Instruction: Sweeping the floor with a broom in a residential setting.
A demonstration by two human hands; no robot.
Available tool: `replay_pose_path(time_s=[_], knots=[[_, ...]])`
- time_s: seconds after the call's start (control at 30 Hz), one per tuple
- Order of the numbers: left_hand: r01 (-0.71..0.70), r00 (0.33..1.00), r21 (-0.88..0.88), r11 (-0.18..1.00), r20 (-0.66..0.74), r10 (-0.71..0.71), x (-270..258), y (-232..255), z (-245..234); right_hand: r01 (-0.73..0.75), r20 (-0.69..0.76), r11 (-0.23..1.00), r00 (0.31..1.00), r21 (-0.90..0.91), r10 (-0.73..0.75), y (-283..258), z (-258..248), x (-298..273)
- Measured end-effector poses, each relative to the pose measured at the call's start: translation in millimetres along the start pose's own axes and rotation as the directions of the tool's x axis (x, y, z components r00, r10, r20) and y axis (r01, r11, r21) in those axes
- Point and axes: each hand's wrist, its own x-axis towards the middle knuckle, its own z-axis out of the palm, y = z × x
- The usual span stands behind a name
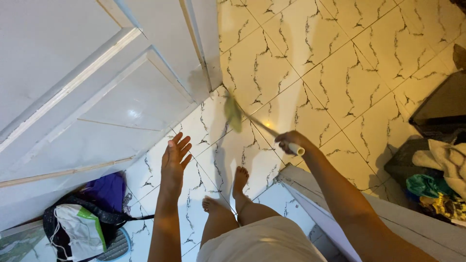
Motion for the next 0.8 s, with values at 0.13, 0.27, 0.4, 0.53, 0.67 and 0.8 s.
replay_pose_path(time_s=[0.13,0.27,0.4,0.53,0.67,0.8], knots=[[-0.028,0.999,0.002,1.0,0.028,0.028,1.2,-3.2,6.3,0.105,-0.082,0.994,0.991,0.023,-0.103,-15.3,14.4,3.3],[-0.052,0.997,0.012,0.999,0.056,0.051,7.3,-7.1,11.4,0.167,-0.107,0.986,0.981,0.017,-0.164,1.6,30.4,-40.5],[-0.013,0.996,-0.008,1.0,0.09,0.014,22.1,-14.7,24.5,0.172,0.061,0.976,0.982,0.131,-0.181,25.4,46.4,-128.2],[-0.026,0.987,0.015,1.0,0.162,0.023,20.4,4.3,55.9,-0.081,0.287,0.891,0.956,0.446,-0.057,75.7,12.9,-92.5],[-0.07,0.977,0.059,0.996,0.208,0.056,31.0,14.0,68.0,-0.144,0.275,0.92,0.96,0.364,0.042,76.1,-17.4,-62.6],[-0.079,0.979,0.077,0.994,0.195,0.063,32.3,35.2,66.6,-0.023,-0.13,0.999,0.991,0.04,0.027,33.6,-23.7,-51.2]])
